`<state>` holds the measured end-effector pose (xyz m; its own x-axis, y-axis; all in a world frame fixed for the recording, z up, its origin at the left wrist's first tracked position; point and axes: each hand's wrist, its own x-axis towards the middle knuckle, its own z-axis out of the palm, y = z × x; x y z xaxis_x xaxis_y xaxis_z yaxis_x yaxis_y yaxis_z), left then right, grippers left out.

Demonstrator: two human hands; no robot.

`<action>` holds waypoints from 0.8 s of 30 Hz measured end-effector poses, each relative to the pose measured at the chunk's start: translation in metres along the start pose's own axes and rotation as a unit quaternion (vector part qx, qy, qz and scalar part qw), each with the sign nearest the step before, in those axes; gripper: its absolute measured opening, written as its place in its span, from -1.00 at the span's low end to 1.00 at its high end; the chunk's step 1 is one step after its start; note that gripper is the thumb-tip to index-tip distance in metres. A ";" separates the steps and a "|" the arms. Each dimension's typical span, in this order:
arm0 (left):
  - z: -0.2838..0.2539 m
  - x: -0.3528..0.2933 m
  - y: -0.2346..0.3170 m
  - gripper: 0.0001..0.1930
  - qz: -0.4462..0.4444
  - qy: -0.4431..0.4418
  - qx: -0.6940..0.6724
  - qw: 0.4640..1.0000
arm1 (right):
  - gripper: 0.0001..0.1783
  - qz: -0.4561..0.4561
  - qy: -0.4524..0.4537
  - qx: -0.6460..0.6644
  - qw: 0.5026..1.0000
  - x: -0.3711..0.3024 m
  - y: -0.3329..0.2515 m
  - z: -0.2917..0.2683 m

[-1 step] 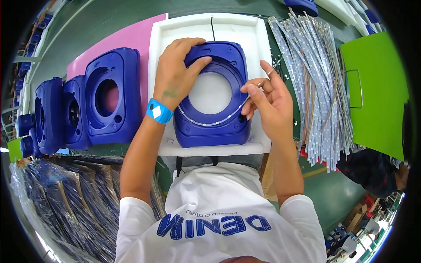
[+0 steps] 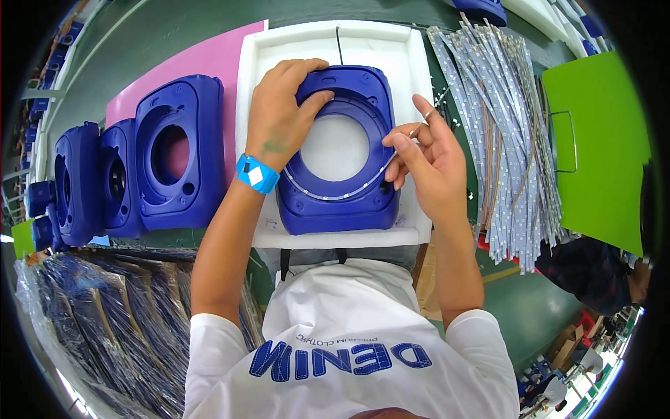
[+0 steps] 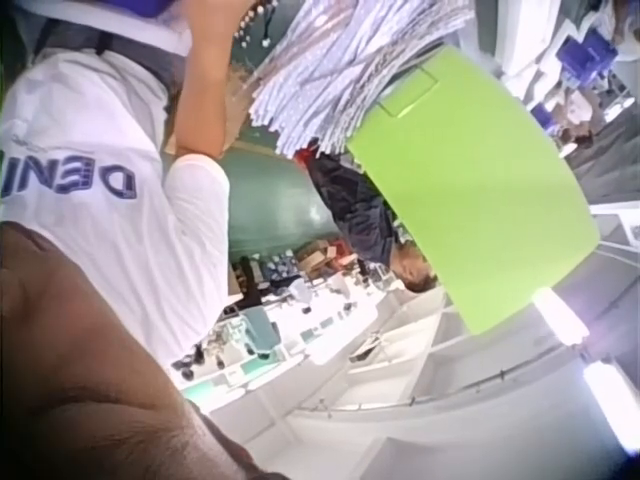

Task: The person manually fits a white circular component and wiring into a blue plastic electronic housing unit.

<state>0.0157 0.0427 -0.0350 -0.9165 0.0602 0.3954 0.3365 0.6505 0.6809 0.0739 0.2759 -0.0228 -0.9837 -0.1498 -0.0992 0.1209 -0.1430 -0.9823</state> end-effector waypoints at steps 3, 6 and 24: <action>0.000 0.000 -0.001 -0.62 0.004 -0.010 0.022 1.000 | -0.28 0.016 -0.015 -0.059 0.998 0.006 -0.003 -0.002; 0.000 -0.003 0.001 -0.62 -0.012 -0.008 0.013 1.000 | -0.30 0.017 -0.051 -0.110 0.992 0.013 -0.004 -0.004; -0.053 -0.070 0.031 -0.83 0.091 -0.140 0.002 0.986 | -0.56 -0.185 -0.091 -0.488 0.848 0.019 -0.014 0.004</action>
<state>0.1015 0.0185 -0.0095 -0.8651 0.3829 0.3242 0.5004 0.6124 0.6120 0.0545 0.2707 -0.0107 -0.8829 -0.4328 0.1823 -0.4461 0.6517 -0.6134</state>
